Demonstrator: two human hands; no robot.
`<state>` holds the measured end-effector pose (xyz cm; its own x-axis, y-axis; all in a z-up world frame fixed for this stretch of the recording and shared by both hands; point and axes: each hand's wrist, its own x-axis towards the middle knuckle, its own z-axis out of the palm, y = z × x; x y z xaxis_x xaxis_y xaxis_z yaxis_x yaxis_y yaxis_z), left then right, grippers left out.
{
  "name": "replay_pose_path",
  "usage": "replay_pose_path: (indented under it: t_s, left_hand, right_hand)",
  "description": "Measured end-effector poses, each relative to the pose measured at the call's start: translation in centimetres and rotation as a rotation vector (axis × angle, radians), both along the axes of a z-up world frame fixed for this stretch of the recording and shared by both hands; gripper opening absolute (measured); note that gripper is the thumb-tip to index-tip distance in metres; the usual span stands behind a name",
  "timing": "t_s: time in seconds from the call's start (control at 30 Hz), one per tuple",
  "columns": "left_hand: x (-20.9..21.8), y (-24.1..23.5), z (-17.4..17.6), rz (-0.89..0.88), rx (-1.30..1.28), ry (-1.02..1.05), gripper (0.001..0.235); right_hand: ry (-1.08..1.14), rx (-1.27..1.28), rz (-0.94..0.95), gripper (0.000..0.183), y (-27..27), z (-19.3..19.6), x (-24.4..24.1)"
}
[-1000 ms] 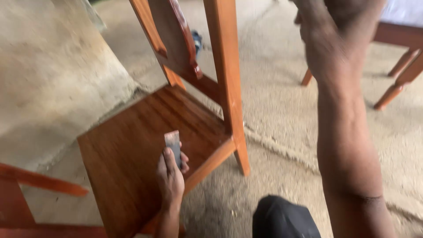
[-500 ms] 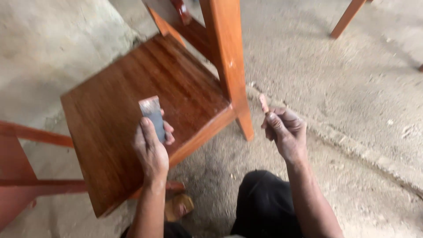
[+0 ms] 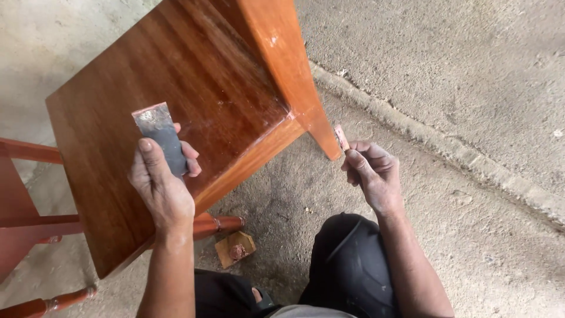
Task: The person uses a metal scraper to remove old finish from the edges of a wooden chair. They then apply a reddish filler paste to the edges using a small wooden stick and smooth it with the scraper.
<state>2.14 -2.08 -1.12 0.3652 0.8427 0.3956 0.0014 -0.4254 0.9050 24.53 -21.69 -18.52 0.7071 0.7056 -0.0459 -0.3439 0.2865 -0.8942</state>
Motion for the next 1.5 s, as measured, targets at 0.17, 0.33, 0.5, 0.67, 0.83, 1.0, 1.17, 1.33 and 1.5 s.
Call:
replay_pose_path:
  t_s: [0.17,0.33,0.5,0.67,0.83,1.0,1.17,1.33,1.5]
  left_hand:
    - [0.2,0.1,-0.3,0.006,-0.020,0.028,0.060]
    - [0.1,0.7,-1.2,-0.009,-0.024,-0.008,0.060]
    - [-0.3,0.9,-1.7,0.005,-0.021,0.007,0.061]
    - [-0.4,1.4,-1.9,-0.014,-0.023,-0.015,0.061]
    - [-0.7,1.5,-2.0,-0.015,-0.036,-0.031,0.061]
    - [-0.6,1.4,-1.7,-0.019,-0.013,-0.008,0.059]
    - [-0.9,1.4,-2.0,-0.015,-0.029,-0.030,0.059]
    - [-0.8,1.5,-2.1,-0.015,-0.007,-0.051,0.056]
    - [-0.8,1.6,-2.2,-0.015,0.003,-0.056,0.055]
  right_hand:
    - [-0.006,0.056,0.045,0.018,1.6,-3.1,0.6]
    - [-0.120,0.135,0.030,0.017,4.1,-4.3,1.0]
    - [-0.178,0.278,-0.056,0.014,6.2,-2.7,0.5]
    - [-0.212,0.261,-0.087,0.014,7.1,-2.7,-0.2]
    - [-0.206,0.229,-0.086,0.014,7.2,-2.3,-0.6]
    - [-0.245,0.236,-0.124,0.015,7.3,-2.4,-0.7]
    - [-0.258,0.209,-0.138,0.014,7.5,-2.3,-0.9]
    - [-0.318,0.138,-0.192,0.013,7.4,-1.5,-1.1]
    - [-0.624,0.103,-0.349,0.011,7.6,-1.3,-1.2]
